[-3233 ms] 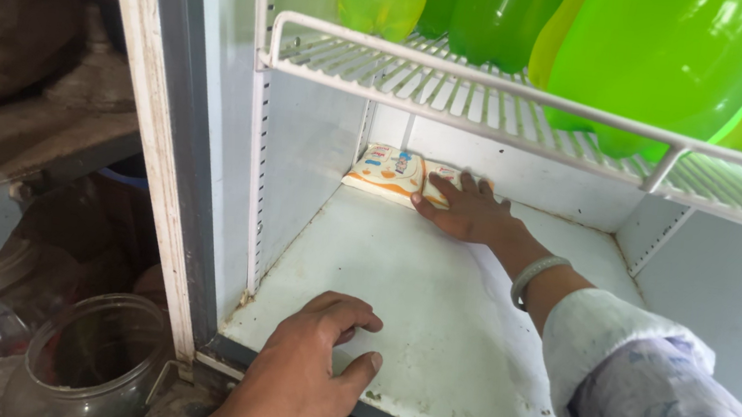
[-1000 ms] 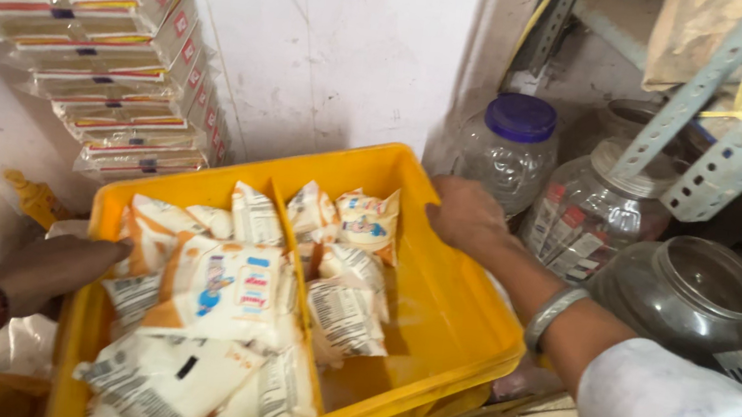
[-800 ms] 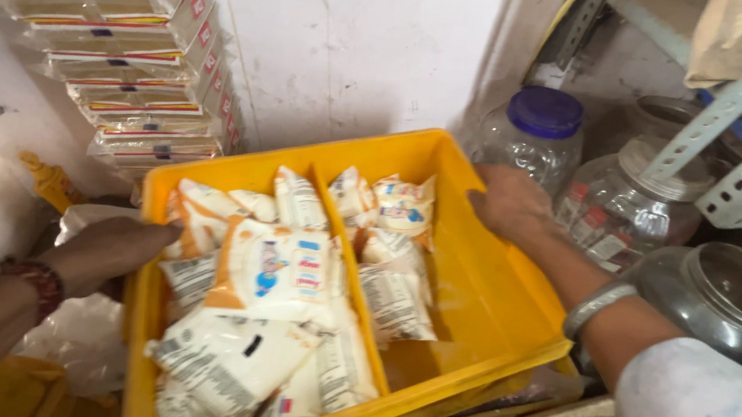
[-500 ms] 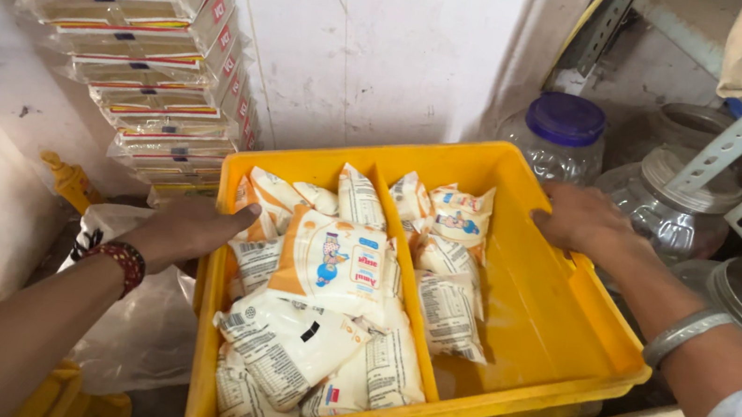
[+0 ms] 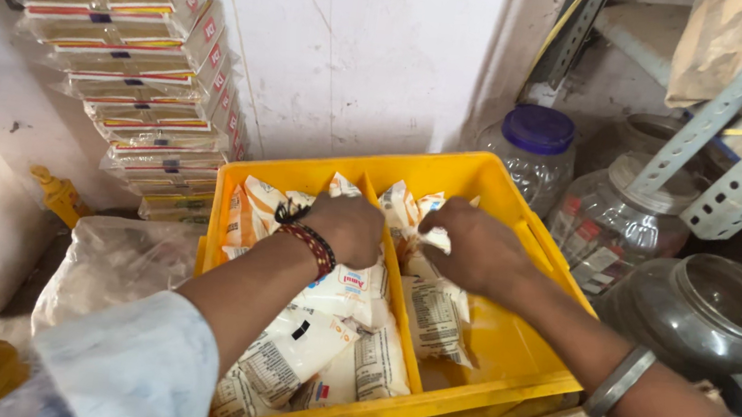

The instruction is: The person repeatedly picks small white packets from a yellow bin, briefly inspects them, and places them one by one onto the bottom shelf of a commercial refrigerator. The person handles the packets individually and arranges them in rows inside the fridge.

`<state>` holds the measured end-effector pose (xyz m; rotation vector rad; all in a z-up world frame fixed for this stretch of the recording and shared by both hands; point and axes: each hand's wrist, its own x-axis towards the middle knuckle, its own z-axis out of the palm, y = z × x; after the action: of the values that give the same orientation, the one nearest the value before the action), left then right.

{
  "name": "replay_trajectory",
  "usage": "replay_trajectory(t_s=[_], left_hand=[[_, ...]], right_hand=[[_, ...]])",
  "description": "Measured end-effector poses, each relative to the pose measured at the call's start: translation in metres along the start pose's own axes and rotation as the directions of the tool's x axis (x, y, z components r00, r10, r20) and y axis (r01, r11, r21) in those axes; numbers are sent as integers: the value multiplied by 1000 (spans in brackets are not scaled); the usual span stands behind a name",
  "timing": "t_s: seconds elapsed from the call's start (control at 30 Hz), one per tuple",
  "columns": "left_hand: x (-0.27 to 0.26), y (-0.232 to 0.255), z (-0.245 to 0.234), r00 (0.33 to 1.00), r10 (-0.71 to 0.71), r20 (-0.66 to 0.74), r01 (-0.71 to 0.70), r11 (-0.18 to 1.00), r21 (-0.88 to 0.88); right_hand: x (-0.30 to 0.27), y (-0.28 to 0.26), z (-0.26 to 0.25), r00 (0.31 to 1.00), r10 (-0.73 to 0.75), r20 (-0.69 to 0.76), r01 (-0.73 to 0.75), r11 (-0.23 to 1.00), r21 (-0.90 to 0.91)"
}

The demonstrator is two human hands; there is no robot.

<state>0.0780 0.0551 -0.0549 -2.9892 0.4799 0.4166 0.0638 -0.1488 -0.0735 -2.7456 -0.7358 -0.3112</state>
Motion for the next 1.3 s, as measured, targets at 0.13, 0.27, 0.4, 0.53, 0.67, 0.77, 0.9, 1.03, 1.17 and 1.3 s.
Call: replay_trajectory(t_s=[0.13, 0.27, 0.4, 0.53, 0.67, 0.77, 0.9, 1.03, 1.17, 1.3], left_hand=[[-4, -13, 5, 979, 74, -192, -79, 997, -18], [-11, -36, -20, 961, 74, -266, -135, 966, -221], [-21, -43, -57, 896, -64, -439, -155, 881, -446], [-28, -26, -77, 805, -343, -484, -256, 536, -805], [-24, 10, -90, 878, -360, -316, -361, -64, -930], [-32, 28, -85, 894, -270, -358, -410, -168, -897], [-33, 8, -92, 889, -210, -407, 17, 903, -430], [-11, -9, -88, 951, -118, -285, -140, 658, -740], [4, 3, -66, 959, 57, -277, -283, 183, -942], [9, 23, -63, 926, -3, -378, -375, 128, -918]], right_hand=[[-10, -1, 4, 997, 55, 57, -59, 996, 72], [-5, -3, 1, 973, 216, 86, -232, 927, 296], [6, -14, -5, 923, 331, 196, -345, 488, 802], [10, -28, -20, 841, 330, 428, -416, -110, 903], [6, -42, -30, 854, 130, 504, -365, -540, 758], [11, -43, -35, 916, 240, 321, -149, -541, 828], [7, -14, -42, 875, 454, 167, -26, -301, 953], [5, 8, -52, 912, 380, -157, 158, 27, 987], [8, 0, -63, 911, 334, -244, 179, 212, 961], [7, -15, -73, 906, 373, -198, 113, 238, 965]])
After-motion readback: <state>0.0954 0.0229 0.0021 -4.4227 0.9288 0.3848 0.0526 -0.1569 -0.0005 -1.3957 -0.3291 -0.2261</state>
